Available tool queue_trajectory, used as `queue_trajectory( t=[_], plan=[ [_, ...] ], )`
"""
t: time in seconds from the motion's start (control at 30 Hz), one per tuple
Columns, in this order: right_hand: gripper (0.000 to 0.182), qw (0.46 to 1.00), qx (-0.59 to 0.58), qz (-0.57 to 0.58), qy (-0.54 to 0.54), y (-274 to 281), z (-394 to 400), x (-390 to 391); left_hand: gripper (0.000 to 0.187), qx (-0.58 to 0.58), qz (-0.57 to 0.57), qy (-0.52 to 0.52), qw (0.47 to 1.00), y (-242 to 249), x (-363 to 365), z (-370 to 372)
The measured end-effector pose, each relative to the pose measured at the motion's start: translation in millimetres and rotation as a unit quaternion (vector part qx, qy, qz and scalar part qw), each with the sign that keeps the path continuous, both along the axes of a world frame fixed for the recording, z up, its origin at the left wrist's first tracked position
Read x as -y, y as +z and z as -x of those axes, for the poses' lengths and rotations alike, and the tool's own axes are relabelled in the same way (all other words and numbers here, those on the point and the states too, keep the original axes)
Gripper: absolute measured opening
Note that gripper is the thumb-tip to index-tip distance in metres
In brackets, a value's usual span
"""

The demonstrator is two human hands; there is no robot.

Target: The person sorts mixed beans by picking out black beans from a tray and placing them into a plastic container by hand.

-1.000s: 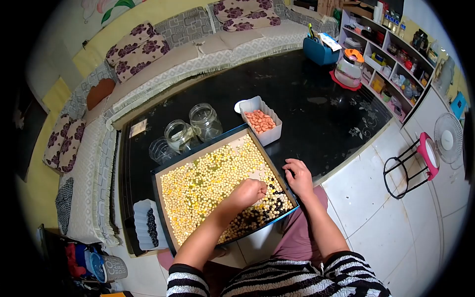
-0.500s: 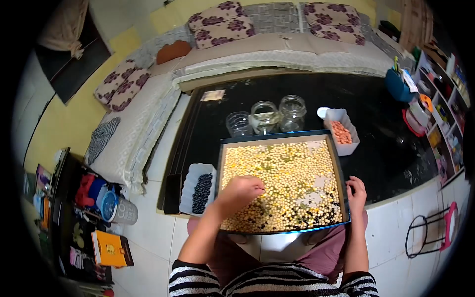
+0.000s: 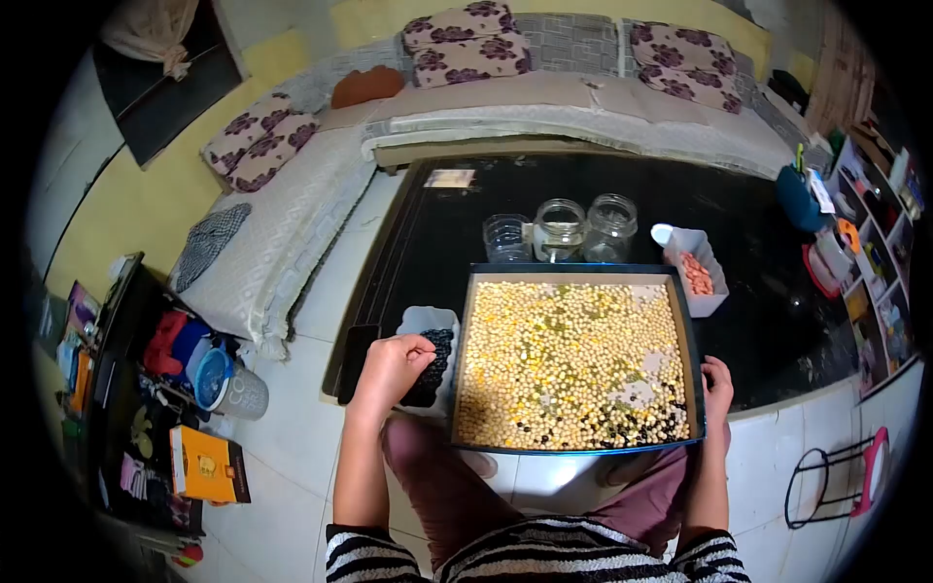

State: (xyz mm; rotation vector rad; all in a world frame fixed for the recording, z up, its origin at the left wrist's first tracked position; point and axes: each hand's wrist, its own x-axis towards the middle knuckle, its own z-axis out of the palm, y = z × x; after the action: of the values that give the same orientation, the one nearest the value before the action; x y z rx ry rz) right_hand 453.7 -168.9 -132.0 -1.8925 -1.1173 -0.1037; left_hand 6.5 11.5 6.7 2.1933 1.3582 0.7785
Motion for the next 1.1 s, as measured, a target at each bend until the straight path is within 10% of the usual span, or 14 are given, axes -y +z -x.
queue_trajectory(
  t=[0.63, 1.1],
  plan=[
    [0.011, 0.999, 0.019, 0.012, -0.025, 13, 10, 1, 0.010, -0.063, 0.042, -0.491, 0.868, -65, 37, -232],
    [0.011, 1.000, 0.003, -0.008, -0.025, 13, 11, 1, 0.007, -0.143, 0.010, -0.473, 0.870, -86, 40, -245]
  ],
)
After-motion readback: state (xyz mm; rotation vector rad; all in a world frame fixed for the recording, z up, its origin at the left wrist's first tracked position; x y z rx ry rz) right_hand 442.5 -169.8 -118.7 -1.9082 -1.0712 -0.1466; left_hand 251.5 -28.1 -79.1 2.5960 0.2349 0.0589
